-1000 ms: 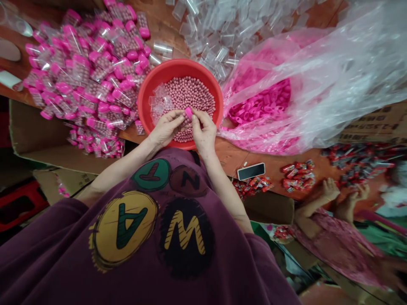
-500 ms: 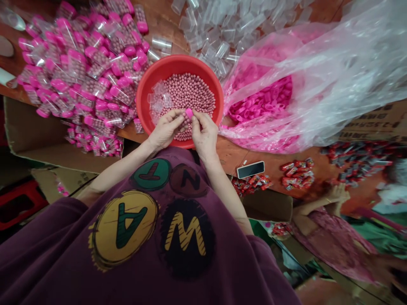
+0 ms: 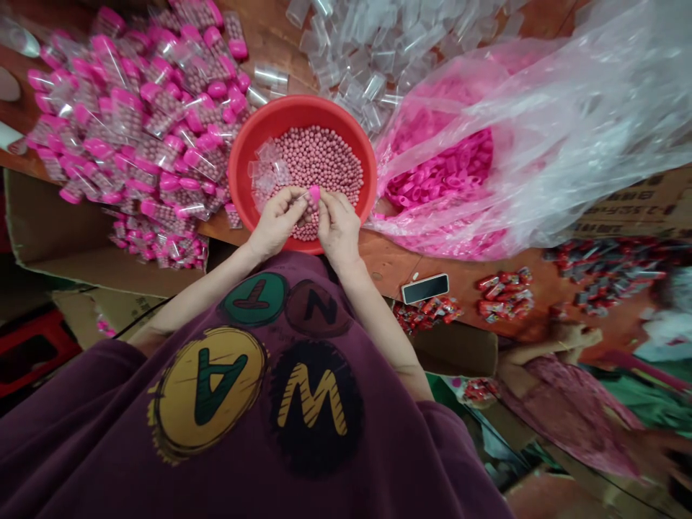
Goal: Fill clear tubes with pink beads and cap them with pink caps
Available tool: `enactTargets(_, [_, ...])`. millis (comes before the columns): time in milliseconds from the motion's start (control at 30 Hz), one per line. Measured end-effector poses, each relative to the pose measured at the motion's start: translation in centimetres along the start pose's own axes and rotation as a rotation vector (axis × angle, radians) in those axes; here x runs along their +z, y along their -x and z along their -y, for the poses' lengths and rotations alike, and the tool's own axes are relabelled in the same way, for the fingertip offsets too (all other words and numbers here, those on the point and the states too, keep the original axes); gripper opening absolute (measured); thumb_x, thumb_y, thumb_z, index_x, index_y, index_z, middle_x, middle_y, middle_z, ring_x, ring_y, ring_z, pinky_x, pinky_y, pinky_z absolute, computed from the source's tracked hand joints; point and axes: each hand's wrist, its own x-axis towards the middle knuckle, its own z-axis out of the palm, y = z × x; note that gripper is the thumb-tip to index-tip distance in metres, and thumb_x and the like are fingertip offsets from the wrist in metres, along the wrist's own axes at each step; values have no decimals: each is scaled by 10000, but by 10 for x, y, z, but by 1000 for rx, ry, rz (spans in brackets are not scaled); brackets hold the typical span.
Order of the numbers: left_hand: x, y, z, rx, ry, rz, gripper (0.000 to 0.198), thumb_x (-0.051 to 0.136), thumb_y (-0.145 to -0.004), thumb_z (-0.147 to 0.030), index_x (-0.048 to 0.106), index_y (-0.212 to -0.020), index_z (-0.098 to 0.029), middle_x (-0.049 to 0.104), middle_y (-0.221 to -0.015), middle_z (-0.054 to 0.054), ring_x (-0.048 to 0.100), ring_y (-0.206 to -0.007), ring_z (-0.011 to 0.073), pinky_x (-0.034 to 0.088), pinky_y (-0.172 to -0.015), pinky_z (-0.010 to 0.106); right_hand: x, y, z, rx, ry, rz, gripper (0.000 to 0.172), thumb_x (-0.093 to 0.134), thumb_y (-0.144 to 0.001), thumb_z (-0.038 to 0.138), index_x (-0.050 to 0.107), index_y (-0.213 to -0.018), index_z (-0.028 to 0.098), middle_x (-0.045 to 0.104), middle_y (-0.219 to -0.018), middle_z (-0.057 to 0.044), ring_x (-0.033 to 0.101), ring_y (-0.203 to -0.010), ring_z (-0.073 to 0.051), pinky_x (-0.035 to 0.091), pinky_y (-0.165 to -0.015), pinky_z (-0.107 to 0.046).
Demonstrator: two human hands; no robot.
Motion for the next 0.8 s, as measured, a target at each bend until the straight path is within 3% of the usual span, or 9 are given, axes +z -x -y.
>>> enactTargets(133, [2, -1, -3, -55, 70, 21, 129, 768, -1053, -327, 721, -1074, -209, 757, -938, 11, 686, -774, 94, 567, -743, 223, 1, 1, -2, 80, -83, -47, 360, 508, -1165, 484, 786, -1226, 263, 831, -1141, -79, 781, -1069, -235, 664, -1003, -465])
enactTargets(267, [2, -4, -7, -124, 140, 6, 131, 777, -1040, -294, 720, -1116, -203, 779, -992, 22, 725, -828, 101, 585, -777, 223, -4, -2, 3, 47, -89, -125, 348, 512, -1172, 472, 773, -1283, 270, 813, -1191, -86, 772, -1128, -243, 653, -1035, -486])
enactTargets(667, [2, -1, -9, -201, 184, -11, 74, 766, -1048, -245, 714, -1055, -193, 737, -909, -2, 713, -785, 95, 598, -813, 249, -5, 0, 12, -62, 33, -25, 350, 473, -1185, 384, 773, -1319, 262, 809, -1182, -97, 775, -1111, -244, 678, -990, -475])
enactTargets(800, [3, 1, -12, -220, 206, -16, 78, 773, -1046, -243, 717, -1044, -188, 736, -891, -3, 705, -769, 94, 597, -812, 253, -5, 0, 11, -18, -13, -8, 332, 503, -1177, 415, 779, -1303, 280, 813, -1181, -82, 772, -1105, -243, 669, -999, -478])
